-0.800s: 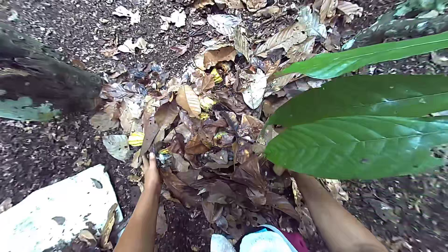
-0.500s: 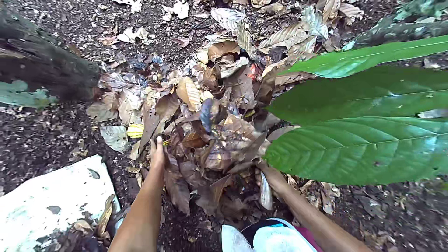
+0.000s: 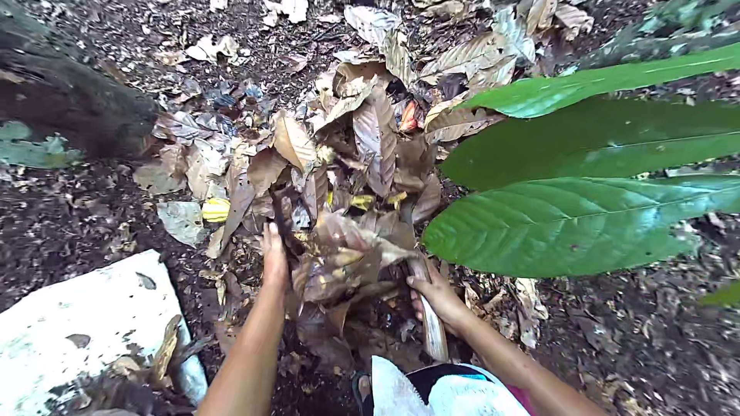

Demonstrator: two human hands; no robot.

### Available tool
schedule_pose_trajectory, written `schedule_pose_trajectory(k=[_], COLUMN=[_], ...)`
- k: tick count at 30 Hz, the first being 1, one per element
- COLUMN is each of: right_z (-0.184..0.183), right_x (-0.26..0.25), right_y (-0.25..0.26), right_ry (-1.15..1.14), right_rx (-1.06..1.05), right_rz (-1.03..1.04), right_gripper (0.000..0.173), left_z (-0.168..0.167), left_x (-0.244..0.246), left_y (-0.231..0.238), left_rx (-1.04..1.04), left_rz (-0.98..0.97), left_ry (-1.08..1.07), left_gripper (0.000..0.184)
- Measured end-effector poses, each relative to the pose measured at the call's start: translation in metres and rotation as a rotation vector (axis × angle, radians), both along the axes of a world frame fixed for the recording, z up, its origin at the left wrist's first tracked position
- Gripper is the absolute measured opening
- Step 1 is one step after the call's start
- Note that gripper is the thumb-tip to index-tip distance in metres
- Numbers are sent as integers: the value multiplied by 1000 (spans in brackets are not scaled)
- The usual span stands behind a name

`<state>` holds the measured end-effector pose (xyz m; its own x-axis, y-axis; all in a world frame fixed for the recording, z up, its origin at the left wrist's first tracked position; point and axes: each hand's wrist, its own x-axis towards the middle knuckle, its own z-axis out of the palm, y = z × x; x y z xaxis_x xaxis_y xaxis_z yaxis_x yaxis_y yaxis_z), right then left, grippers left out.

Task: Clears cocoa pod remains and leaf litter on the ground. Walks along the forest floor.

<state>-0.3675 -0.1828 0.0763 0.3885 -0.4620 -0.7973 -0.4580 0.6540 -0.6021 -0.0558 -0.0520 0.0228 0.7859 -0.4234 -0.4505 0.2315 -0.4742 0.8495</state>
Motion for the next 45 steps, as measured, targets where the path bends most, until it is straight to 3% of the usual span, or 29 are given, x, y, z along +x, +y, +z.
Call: schedule_pose_trajectory(k=[4,5,7,9,11,14,18,20,23,28,34,38,42,45], right_z=[8,9,6,-8,-20,-12,-15,-9,-3,-13,-2,-9,-20,-23], right_x=[-6,-1,18,39,55,61,38,31,36,65,28,46,45,22], right_y=[14,6,-21,-44,-53,-50,-41,-36,-36,-48,-22,-18,-15,-10], right_ry=[-35,-55,-61,-52,-67,20,11,10,31,99,81,123,57,-50], right_rx=[57,67,94,216,214,115,88,128,183,86,153,90,183,159], right_rz=[30,47,27,-83,-115,-15,145,175,182,241,375,515,532,571], right_gripper=[80,72,35,37,38,34,34,37,37,31,32,30,27,25], left_z=[25,29,28,20,19,22,15,6,-1,-13,-18,-19,-25,-14], left_x=[-22,-25,-32,-54,-98,-149,-107,-95,-89,-73,-78,-78,-80,-90], left_y=[25,34,65,107,125,90,26,19,25,20,50,50,48,61], left_rx=[-12,1,66,166,173,41,61,71,-18,-60,-109,-78,-197,-309], left_rz=[27,104,234,264,301,368,304,332,328,331,242,254,350,373], left_ry=[40,40,-8,-57,141,471,404,345,276,282,286,334,376,438], left_gripper=[77,76,75,81,87,78,90,99,102,105,103,100,115,105])
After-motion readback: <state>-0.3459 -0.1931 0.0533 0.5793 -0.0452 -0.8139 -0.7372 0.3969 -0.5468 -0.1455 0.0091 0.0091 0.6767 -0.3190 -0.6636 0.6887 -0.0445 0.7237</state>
